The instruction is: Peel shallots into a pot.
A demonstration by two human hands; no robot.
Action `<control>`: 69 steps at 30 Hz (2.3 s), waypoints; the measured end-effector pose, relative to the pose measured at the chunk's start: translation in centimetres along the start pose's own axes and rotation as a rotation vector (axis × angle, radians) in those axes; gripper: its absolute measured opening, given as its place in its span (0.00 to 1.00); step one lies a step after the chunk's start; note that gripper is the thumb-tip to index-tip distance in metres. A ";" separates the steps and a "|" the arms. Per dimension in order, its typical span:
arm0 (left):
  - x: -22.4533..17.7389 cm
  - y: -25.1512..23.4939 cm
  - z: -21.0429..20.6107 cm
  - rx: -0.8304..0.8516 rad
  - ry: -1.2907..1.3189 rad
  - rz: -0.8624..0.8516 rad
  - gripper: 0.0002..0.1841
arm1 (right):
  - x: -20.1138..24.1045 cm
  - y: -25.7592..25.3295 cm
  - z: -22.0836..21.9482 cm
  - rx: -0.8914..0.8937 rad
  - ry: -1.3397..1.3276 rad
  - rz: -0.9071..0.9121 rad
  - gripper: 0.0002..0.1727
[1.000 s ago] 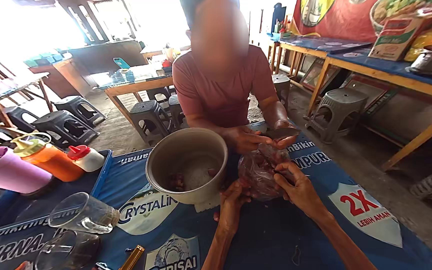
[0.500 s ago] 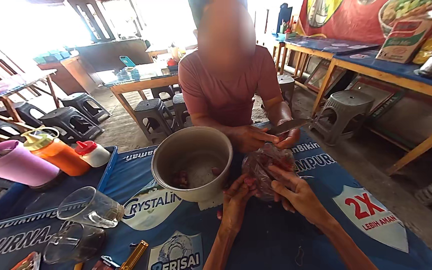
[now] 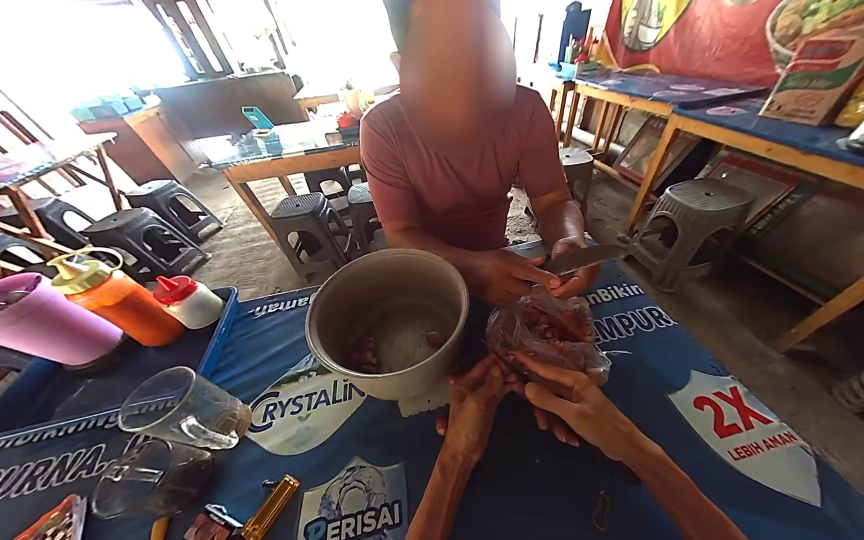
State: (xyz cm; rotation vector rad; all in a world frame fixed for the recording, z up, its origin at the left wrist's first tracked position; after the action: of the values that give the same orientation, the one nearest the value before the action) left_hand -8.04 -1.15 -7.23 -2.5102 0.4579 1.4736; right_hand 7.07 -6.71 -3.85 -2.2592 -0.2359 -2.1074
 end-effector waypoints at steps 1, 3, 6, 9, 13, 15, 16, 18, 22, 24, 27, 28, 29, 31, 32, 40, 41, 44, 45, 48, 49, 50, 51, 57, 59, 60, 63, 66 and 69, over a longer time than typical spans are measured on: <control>0.0 0.0 0.0 0.003 -0.023 -0.019 0.16 | -0.1 0.0 -0.1 0.003 -0.020 -0.012 0.28; 0.0 0.0 0.2 0.010 -0.092 -0.074 0.15 | -0.2 0.0 -0.2 -0.010 -0.069 -0.032 0.28; 0.2 0.2 0.1 -0.007 -0.201 -0.147 0.15 | -0.3 0.0 -0.4 -0.075 -0.150 -0.064 0.25; 0.2 0.7 -0.5 -0.030 -0.291 -0.200 0.16 | -0.5 0.0 -0.3 -0.145 -0.233 -0.109 0.23; -0.2 0.8 -0.9 0.012 -0.317 -0.227 0.17 | -0.6 0.0 -0.1 -0.172 -0.375 -0.193 0.22; 0.0 0.5 -0.6 0.069 -0.227 -0.165 0.17 | -0.6 0.0 0.0 -0.136 -0.438 -0.229 0.22; 0.0 0.4 -0.5 0.080 -0.178 -0.128 0.18 | -0.6 -0.1 0.0 -0.118 -0.459 -0.239 0.22; 0.0 0.3 -0.7 0.073 -0.125 -0.080 0.19 | -0.5 0.0 -0.1 -0.117 -0.470 -0.238 0.22; 0.1 0.4 -0.8 0.062 -0.183 -0.139 0.24 | -0.5 0.0 -0.2 -0.134 -0.443 -0.200 0.22; 0.0 0.5 -0.8 0.000 -0.197 -0.167 0.22 | -0.4 0.1 -0.4 -0.110 -0.439 -0.196 0.23; 0.1 0.5 -0.8 -0.009 -0.171 -0.165 0.16 | -0.2 0.2 -0.4 -0.098 -0.449 -0.175 0.23; 0.0 0.5 -0.9 -0.001 -0.137 -0.138 0.16 | 0.0 0.3 -0.3 -0.111 -0.459 -0.157 0.23; -0.1 0.5 -0.9 -0.001 -0.093 -0.105 0.16 | 0.2 0.3 0.1 -0.129 -0.468 -0.131 0.24; -0.2 0.4 -0.6 -0.019 -0.006 -0.038 0.18 | 0.7 0.5 1.1 -0.179 -0.462 -0.070 0.24; -0.3 0.3 -0.3 -0.020 0.023 -0.020 0.18 | 1.0 0.5 1.6 -0.212 -0.440 -0.037 0.24; -0.2 0.1 -0.1 -0.022 0.030 0.015 0.18 | 0.7 0.0 4.2 -0.468 0.028 0.103 0.24; -0.1 0.1 -0.1 -0.029 0.024 0.021 0.18 | 0.7 0.0 4.2 -0.480 0.050 0.101 0.23; -0.1 0.2 -0.1 -0.052 0.008 0.038 0.18 | 0.6 -0.1 4.2 -0.480 0.105 0.140 0.21; 0.0 0.2 -0.1 -0.057 0.004 0.043 0.19 | 0.6 -0.1 4.2 -0.470 0.113 0.156 0.20; 0.0 0.2 0.1 -0.067 -0.018 0.049 0.19 | 0.7 -0.1 4.2 -0.446 0.125 0.186 0.19; 0.0 0.2 0.2 -0.066 -0.032 0.047 0.19 | 0.7 -0.1 4.1 -0.438 0.127 0.186 0.21; 0.0 0.2 0.2 -0.065 -0.041 0.047 0.20 | 0.7 -0.1 4.2 -0.432 0.126 0.182 0.25; 0.0 0.1 0.2 -0.066 -0.043 0.049 0.20 | 0.7 -0.1 4.2 -0.426 0.125 0.172 0.28; 0.0 0.3 0.0 -0.113 -0.013 0.027 0.17 | 0.7 -0.1 3.9 -0.405 0.083 0.120 0.33; 0.0 0.3 -0.1 -0.091 0.018 0.001 0.14 | 1.0 0.0 3.4 -0.346 0.059 0.142 0.29; 0.0 0.3 -0.1 -0.083 0.028 -0.006 0.13 | 1.2 0.1 3.0 -0.297 0.043 0.147 0.28; 0.2 0.3 -0.2 -0.076 0.050 -0.005 0.12 | 1.3 0.4 1.6 -0.110 -0.011 0.099 0.30; 0.3 0.4 -0.2 -0.081 0.057 0.000 0.11 | 0.9 0.4 0.2 0.003 -0.019 0.051 0.33; 0.4 0.3 -0.1 -0.053 0.065 -0.041 0.11 | 0.5 0.3 -0.3 0.043 0.009 0.024 0.33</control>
State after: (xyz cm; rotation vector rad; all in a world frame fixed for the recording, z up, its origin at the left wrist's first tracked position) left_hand -7.89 -1.53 -7.55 -2.5986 0.3805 1.4114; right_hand 6.80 -7.04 -3.31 -2.2173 -0.2496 -2.0791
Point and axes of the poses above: each hand's wrist, its own y-axis away from the middle knuckle, its own z-axis out of the back of the hand, x = y × z, the point moved 4 cm from there along -y, towards the middle knuckle, and after that the axes turned 6 degrees about -y, right-handed, at the moved point
